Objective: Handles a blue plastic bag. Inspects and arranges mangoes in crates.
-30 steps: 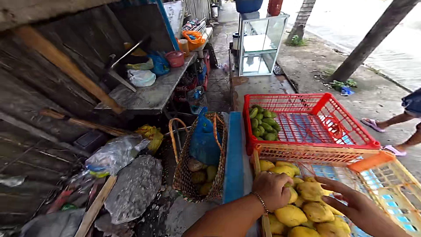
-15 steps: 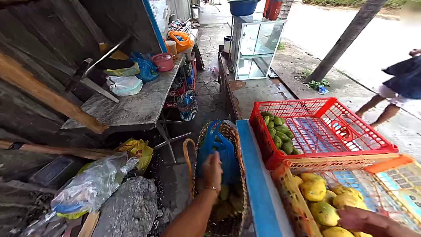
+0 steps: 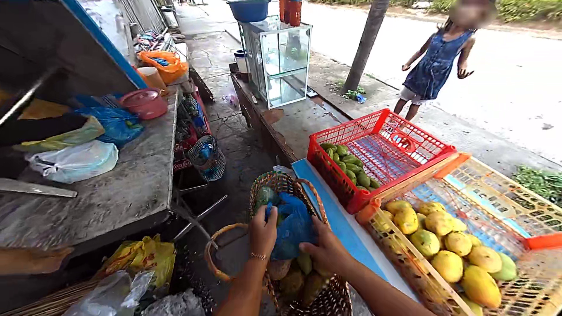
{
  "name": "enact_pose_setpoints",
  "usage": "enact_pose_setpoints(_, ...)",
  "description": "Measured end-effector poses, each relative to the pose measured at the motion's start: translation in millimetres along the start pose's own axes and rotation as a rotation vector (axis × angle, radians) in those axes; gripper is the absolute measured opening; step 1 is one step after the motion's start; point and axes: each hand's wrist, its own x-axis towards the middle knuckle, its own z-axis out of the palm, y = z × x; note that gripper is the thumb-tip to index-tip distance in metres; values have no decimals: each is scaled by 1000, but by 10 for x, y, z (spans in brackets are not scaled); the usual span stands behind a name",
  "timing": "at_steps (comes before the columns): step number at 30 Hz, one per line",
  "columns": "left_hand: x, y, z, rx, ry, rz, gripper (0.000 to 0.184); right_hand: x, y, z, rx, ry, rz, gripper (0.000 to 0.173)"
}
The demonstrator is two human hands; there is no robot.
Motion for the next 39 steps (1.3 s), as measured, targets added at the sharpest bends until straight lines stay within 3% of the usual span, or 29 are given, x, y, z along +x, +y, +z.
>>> enact_pose_setpoints(2, -247, -60, -160, -215, 50, 42, 32, 175, -37, 92, -12, 90, -63, 98)
enact_pose_setpoints(8, -804, -290, -425, -725, -47, 0, 42, 655, -140, 306, -249, 258, -77, 89)
enact_pose_setpoints(9, -874, -349, -455, -776, -66, 39, 41, 692, -130, 298, -248, 251, -67, 81)
enact_pose_setpoints(12, -997, -494, -548, -874, -126, 128, 47, 667, -81, 259, -107, 219, -39, 34)
enact_pose_setpoints(13, -1010, -510, -562, -886, -136, 147, 46, 623, -21, 262, -21, 210, -36, 32)
enact_pose_setpoints(15, -1000, -464, -525, -851, -112, 162, 36, 510, 161, 283, 198, 180, -43, 34)
enact_pose_setpoints(17, -938, -335, -460, -697, -85, 203, 33, 349, 268, 267, 196, 38, -132, 33)
enact_pose_setpoints(19, -813, -111, -378, -439, -72, 291, 24, 238, 190, 278, 4, -221, -282, 80)
enact_pose_setpoints(20, -748, -10, -334, -314, -91, 332, 22, 220, 114, 322, -82, -299, -337, 94)
enact_pose_setpoints(21, -699, 68, -297, -215, -128, 364, 21, 208, 46, 364, -136, -315, -356, 90)
enact_pose_setpoints(24, -695, 135, -242, -53, -214, 382, 28, 325, -123, 348, -143, -233, -194, 30)
enact_pose_setpoints(27, -939, 11, -262, -141, -260, 230, 64, 559, -158, 274, -27, -47, -66, 23)
enact_pose_setpoints(28, -1047, -37, -274, -208, -258, 144, 68, 603, -212, 239, 22, 5, -50, 26)
enact_pose_setpoints(32, -1381, -174, -297, -490, -461, -474, 60, 464, -641, 58, 163, 119, -174, 22)
enact_pose_setpoints(34, -1434, -292, -214, -599, -483, -709, 62, 300, -840, -119, 277, 156, -228, 22)
enact_pose_setpoints(37, -1370, -439, -35, -809, -386, -779, 62, -15, -1137, -368, 409, 161, -349, 19)
enact_pose_setpoints(39, -1331, -461, 29, -1069, -203, -683, 57, -236, -1329, -493, 492, 159, -459, 20)
